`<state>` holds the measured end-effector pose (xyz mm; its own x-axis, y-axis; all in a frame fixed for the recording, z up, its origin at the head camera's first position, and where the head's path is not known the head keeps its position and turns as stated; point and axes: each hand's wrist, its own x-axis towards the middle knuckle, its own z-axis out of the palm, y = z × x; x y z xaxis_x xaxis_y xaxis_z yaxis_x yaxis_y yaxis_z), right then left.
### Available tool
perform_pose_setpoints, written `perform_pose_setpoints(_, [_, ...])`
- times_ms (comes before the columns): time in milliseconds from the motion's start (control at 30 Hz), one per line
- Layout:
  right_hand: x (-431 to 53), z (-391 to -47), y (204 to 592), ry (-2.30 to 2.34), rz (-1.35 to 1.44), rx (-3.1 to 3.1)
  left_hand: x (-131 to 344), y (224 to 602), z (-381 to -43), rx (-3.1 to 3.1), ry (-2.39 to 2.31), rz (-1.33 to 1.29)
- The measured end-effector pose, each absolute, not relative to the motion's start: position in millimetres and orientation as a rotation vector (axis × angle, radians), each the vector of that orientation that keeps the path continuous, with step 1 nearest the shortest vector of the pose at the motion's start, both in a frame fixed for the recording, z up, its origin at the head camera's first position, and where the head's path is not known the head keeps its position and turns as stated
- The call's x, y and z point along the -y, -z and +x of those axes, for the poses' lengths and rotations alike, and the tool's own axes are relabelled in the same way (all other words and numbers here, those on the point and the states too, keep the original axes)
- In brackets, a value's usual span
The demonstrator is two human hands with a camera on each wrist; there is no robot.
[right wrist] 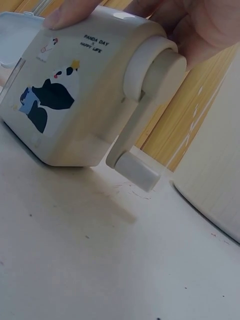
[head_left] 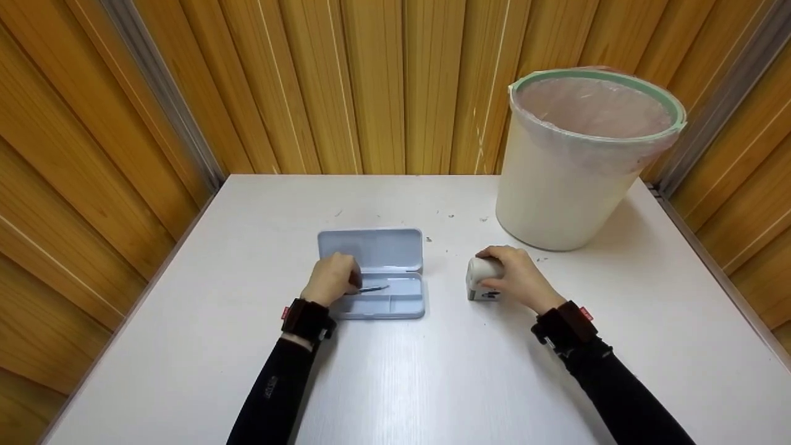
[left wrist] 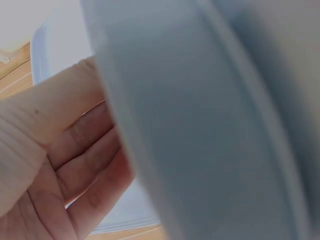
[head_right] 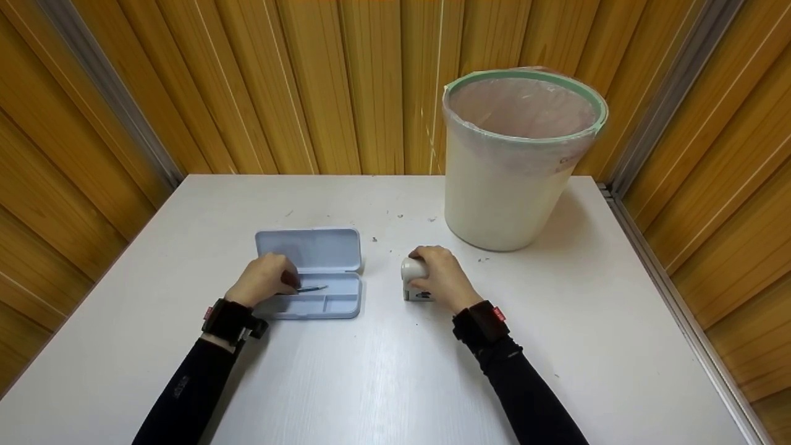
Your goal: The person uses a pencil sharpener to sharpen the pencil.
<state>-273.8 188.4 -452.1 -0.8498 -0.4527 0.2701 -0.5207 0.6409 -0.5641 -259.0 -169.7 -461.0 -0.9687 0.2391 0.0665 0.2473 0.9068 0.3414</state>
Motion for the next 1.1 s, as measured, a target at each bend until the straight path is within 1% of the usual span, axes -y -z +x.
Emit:
perform_pose_setpoints(233, [-187.2, -273.3, 450.8, -1.019, 0.81, 2.755, 167.4, 459.6, -258.7, 3.017, 0.466, -0.46])
perform_pose_setpoints(667, [-185.3, -274.3, 450.9, -1.007, 0.813, 2.776, 161.6, 452.4, -256.2, 2.961, 0.48, -0.495])
perform_pose_setpoints(900, [-183.4, -275.7, 449.7, -0.994, 0.84, 2.785, 143.2, 445.9, -253.2, 2.932, 0.535, -0.551])
perform_pose_setpoints(1100, [-181.5, -277.1, 445.3, -0.968, 0.873, 2.822, 118.3, 443.3, -253.5, 2.844, 0.537, -0.675])
